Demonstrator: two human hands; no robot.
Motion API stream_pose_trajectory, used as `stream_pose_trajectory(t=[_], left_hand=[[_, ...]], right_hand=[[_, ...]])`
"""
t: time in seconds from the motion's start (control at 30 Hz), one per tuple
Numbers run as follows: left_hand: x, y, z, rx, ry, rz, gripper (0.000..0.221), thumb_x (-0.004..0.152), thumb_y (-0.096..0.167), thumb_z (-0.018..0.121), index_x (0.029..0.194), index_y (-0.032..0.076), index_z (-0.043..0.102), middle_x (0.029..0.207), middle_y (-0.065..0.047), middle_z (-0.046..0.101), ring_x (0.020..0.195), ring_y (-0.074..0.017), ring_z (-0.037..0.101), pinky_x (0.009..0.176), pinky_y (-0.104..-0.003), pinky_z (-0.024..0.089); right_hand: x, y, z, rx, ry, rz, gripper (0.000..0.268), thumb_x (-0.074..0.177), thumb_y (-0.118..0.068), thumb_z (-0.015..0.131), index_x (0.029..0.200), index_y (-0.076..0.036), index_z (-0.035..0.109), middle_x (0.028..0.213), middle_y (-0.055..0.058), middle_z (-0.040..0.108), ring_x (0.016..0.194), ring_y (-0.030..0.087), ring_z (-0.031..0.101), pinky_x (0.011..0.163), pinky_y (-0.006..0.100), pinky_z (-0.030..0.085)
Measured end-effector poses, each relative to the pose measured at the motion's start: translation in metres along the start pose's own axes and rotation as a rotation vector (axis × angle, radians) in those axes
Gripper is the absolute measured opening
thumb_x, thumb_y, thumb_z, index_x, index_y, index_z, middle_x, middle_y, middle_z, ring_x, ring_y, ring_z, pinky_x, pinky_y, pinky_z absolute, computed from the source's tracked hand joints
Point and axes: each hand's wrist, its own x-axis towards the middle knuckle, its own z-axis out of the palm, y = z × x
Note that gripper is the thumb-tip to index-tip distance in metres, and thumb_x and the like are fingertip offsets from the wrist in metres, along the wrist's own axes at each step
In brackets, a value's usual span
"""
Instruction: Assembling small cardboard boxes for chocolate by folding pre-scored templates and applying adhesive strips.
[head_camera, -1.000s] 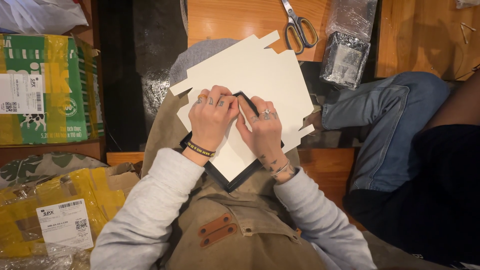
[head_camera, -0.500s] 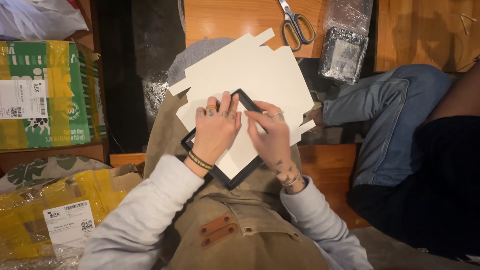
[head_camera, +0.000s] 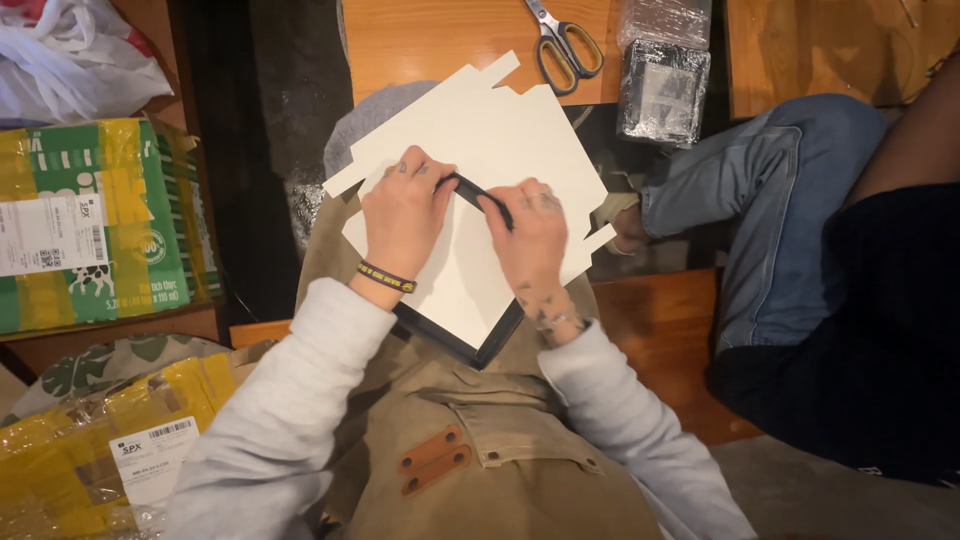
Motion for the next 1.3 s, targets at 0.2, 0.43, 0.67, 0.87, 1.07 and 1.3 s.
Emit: stream_pose_trajectory(t=[0.2,0.43,0.67,0.87,1.07,1.3], left_hand=[[-0.001,0.002,0.01,0.121,0.04,0.001,0.011,0.091,0.023,0.07,0.094,0.016,0.062,0.08,0.005,0.044,0.071,-0.0182,0.065,0.057,-0.034,0.058],[-0.002,0.004,0.003,0.053,0.075,0.037,0.016,0.086,0.008,0.071,0.098,0.014,0.063,0.081,0.003,0.047,0.068,-0.0186,0.065,0.054,-0.029,0.056],[-0.003,0.025,-0.082,-0.645,0.207,-0.226,0.023,0.088,0.0,0.069,0.107,0.013,0.068,0.084,-0.001,0.05,0.063,-0.0135,0.055,0.053,-0.022,0.048],[-0.006,0.034,-0.112,-0.786,0.203,-0.378,0.016,0.09,0.004,0.065,0.103,0.007,0.073,0.074,-0.005,0.057,0.063,-0.0093,0.053,0.05,-0.023,0.048],[-0.012,0.044,-0.125,-0.765,0.242,-0.546,0.013,0.091,0.006,0.065,0.098,0.007,0.075,0.068,-0.008,0.065,0.062,-0.01,0.053,0.057,-0.027,0.05],[-0.005,0.063,-0.138,-0.726,0.415,-0.455,0.015,0.09,0.0,0.067,0.1,0.006,0.075,0.066,-0.007,0.062,0.056,-0.0093,0.048,0.053,-0.021,0.043]], right_hand=[[-0.007,0.01,-0.001,-0.108,-0.174,0.005,0.008,0.095,-0.024,0.062,0.099,-0.019,0.058,0.085,-0.001,0.046,0.084,0.02,0.056,0.079,0.034,0.048],[-0.033,0.02,-0.067,-0.085,-0.168,0.193,0.022,0.086,-0.009,0.068,0.105,-0.017,0.059,0.084,0.0,0.046,0.074,0.017,0.06,0.066,0.028,0.054],[0.007,-0.016,-0.098,0.523,0.205,0.398,0.02,0.081,0.009,0.068,0.098,-0.002,0.071,0.074,0.005,0.058,0.049,0.008,0.058,0.042,0.018,0.051],[0.06,-0.045,-0.134,0.889,0.127,0.462,0.03,0.083,0.01,0.061,0.11,0.0,0.07,0.079,0.002,0.051,0.067,0.001,0.047,0.059,0.017,0.052],[0.071,-0.054,-0.146,1.04,-0.056,0.691,0.022,0.086,0.0,0.057,0.102,0.001,0.072,0.068,0.01,0.066,0.057,0.005,0.056,0.048,0.021,0.055],[0.078,-0.059,-0.142,0.901,0.048,0.621,0.017,0.092,0.001,0.056,0.101,0.001,0.071,0.059,0.004,0.059,0.054,0.004,0.052,0.046,0.016,0.052]])
